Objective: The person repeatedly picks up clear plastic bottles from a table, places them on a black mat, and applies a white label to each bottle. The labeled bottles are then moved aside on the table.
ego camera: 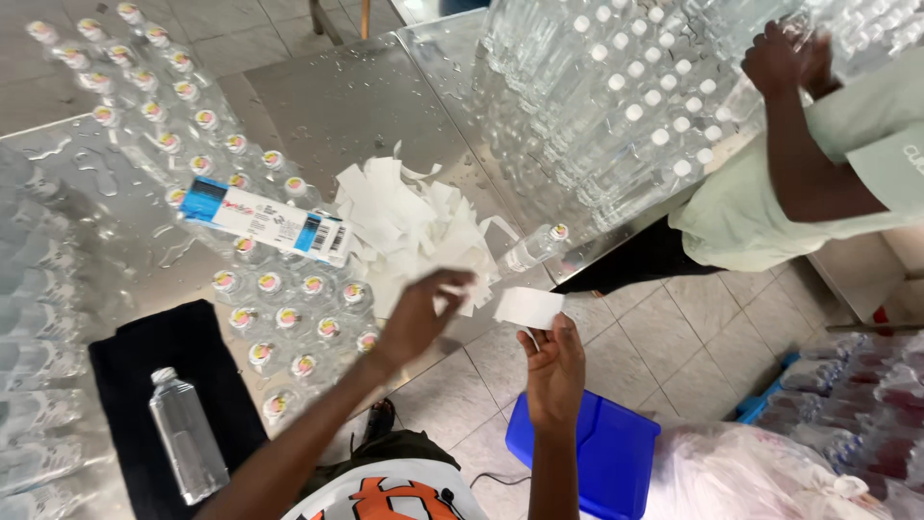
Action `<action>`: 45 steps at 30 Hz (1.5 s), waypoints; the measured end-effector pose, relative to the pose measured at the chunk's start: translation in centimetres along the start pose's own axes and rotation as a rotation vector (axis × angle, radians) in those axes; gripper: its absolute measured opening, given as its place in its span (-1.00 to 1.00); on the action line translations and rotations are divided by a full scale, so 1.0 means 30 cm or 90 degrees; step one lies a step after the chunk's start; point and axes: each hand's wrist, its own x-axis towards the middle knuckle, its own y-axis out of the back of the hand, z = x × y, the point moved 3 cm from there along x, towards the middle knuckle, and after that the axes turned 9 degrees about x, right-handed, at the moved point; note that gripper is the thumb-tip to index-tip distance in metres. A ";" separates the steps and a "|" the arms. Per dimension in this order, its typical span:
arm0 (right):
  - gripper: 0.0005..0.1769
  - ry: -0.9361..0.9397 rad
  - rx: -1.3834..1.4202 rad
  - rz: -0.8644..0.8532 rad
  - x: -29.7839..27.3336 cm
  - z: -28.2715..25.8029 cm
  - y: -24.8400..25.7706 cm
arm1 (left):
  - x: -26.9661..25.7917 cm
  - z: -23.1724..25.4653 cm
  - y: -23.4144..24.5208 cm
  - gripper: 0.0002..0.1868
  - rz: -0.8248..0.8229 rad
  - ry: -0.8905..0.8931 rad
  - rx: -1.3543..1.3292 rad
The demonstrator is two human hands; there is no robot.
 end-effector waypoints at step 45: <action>-0.64 -0.362 -0.423 -0.209 -0.778 1.244 -0.116 | -1.339 -0.860 0.402 -0.68 0.645 0.496 -0.625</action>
